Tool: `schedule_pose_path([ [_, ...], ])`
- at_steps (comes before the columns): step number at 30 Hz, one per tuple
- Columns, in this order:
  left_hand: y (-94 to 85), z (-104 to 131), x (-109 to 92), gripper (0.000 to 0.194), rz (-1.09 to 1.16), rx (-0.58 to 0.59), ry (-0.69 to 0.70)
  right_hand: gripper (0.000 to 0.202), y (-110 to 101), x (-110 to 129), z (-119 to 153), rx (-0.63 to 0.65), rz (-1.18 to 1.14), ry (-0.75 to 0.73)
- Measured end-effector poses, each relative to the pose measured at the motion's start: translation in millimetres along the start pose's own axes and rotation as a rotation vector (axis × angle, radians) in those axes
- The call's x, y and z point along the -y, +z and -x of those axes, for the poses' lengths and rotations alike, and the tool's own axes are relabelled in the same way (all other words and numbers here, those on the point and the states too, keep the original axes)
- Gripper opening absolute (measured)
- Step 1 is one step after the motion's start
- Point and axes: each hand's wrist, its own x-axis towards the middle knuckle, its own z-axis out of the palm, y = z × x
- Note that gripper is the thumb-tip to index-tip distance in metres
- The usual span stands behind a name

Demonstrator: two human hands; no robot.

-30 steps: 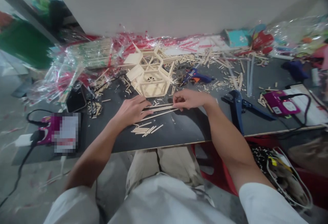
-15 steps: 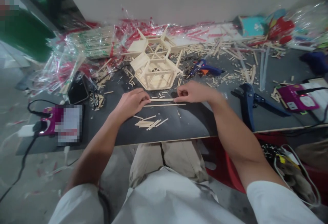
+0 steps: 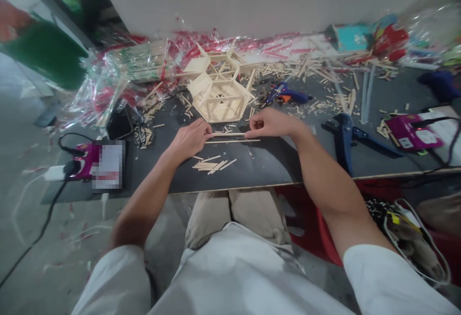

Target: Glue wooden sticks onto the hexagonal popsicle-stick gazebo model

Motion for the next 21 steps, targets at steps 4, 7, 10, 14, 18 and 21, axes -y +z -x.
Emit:
schedule_pose_path([
  [4,0.5,1,-3,0.011,-0.030,0.007,0.013,0.047,-4,1,4,0.004,-0.027,-0.052],
  [7,-0.4,2,-4,0.011,-0.067,-0.004,0.024,0.043,-3,-3,2,-0.038,-0.058,-0.070],
  [10,-2.1,3,-5,0.011,-0.107,-0.033,0.017,0.041,3,-6,-2,-0.131,-0.155,-0.097],
  [14,-4.3,3,-6,0.011,-0.105,-0.057,0.005,0.040,12,0,-5,-0.096,-0.371,-0.115],
  [18,-3.8,2,-5,0.011,-0.058,-0.087,-0.034,0.040,21,13,-7,-0.194,-0.592,-0.110],
  [21,-0.9,2,-6,0.010,-0.017,-0.135,-0.075,0.040,32,18,-12,-0.338,-0.748,-0.139],
])
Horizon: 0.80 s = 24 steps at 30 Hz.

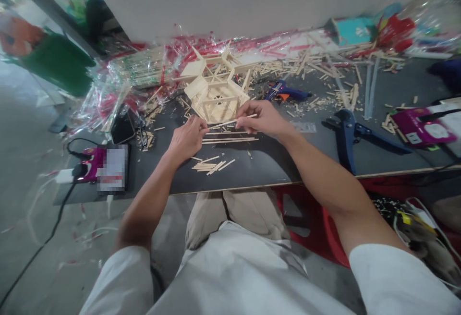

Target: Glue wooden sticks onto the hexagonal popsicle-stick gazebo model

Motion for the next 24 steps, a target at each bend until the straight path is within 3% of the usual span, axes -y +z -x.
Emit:
schedule_pose_path([
  [4,-1.7,3,-4,0.014,0.080,0.007,0.053,0.041,17,-12,-6,-0.003,-0.069,-0.053],
  [8,-21.8,5,5,0.019,0.219,0.011,0.044,0.040,23,-12,-6,-0.085,-0.053,-0.115],
  [12,-42.7,6,26,0.023,0.334,0.465,0.094,0.038,17,4,4,-0.229,0.063,-0.214],
  [14,-45.3,6,32,0.023,0.314,0.557,0.087,0.036,15,12,10,-0.252,0.167,-0.264],
  [18,-40.6,7,35,0.017,0.267,0.607,0.108,0.034,15,19,15,-0.254,0.386,-0.386],
  [24,-37.9,15,27,0.017,0.154,0.552,0.103,0.035,14,17,14,-0.253,0.656,-0.520],
])
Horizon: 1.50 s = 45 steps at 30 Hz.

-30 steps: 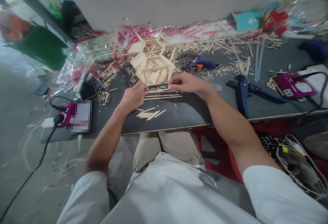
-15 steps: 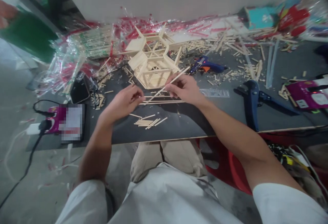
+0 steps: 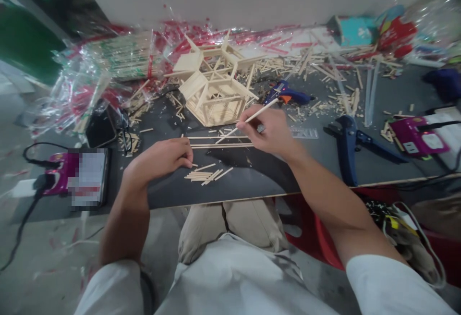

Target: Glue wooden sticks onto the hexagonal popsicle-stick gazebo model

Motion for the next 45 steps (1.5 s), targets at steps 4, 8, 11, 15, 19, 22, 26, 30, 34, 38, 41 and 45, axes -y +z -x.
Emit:
schedule_pose_path([
  [4,-0.3,5,-9,0.020,-0.120,-0.058,0.022,0.040,0,0,1,-0.059,0.088,-0.020],
  [8,1.7,5,-11,0.017,-0.185,-0.191,0.030,0.036,-4,-2,3,-0.101,0.095,0.033],
  [11,7.7,2,-11,0.020,-0.177,-0.294,0.039,0.028,-5,-5,5,-0.113,0.034,0.091],
  [15,15.8,-8,-16,0.030,-0.155,-0.410,0.075,0.027,-5,-6,6,-0.135,0.002,0.107],
  [19,23.9,-22,-18,0.053,-0.063,-0.529,0.217,0.028,-2,-6,7,-0.104,-0.065,0.174],
  [22,32.4,-33,-18,0.043,-0.012,-0.648,0.198,0.031,2,-5,8,-0.056,-0.066,0.167],
  [26,39.3,-39,-24,0.023,0.228,-0.713,0.145,0.037,7,1,7,-0.048,-0.029,0.090],
  [30,35.5,-36,-34,0.015,0.378,-0.661,0.197,0.039,9,11,8,-0.119,-0.011,0.101],
  [34,33.3,-36,-36,0.012,0.452,-0.593,0.270,0.040,9,17,9,-0.087,-0.068,0.128],
  [38,39.0,-42,-33,0.010,0.392,-0.537,0.253,0.041,13,17,6,0.028,-0.091,0.051],
  [41,42.4,-45,-30,0.009,0.348,-0.529,0.260,0.046,17,14,4,0.121,-0.058,0.033],
  [45,43.0,-46,-29,0.008,0.355,-0.536,0.277,0.054,20,9,4,0.208,0.012,0.070],
])
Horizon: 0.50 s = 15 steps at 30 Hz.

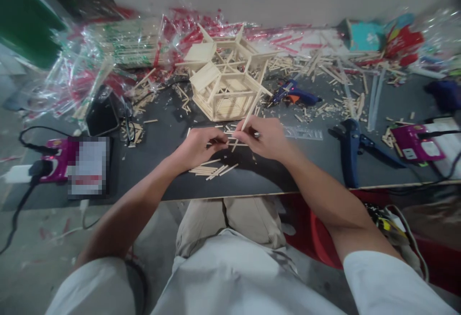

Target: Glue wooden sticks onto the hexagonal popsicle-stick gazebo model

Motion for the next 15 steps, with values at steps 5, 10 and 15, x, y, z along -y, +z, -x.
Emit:
schedule_pose_path([
  [5,3.3,0,0,0.009,-0.037,-0.020,-0.042,0.052,2,-1,0,-0.033,-0.029,-0.006],
  [10,9.6,0,0,0.007,-0.049,-0.081,-0.033,0.055,7,0,-2,0.018,-0.055,-0.027],
  [15,10.2,0,-1,0.015,-0.107,-0.066,-0.140,0.047,11,-1,-4,0.109,-0.082,-0.016],
])
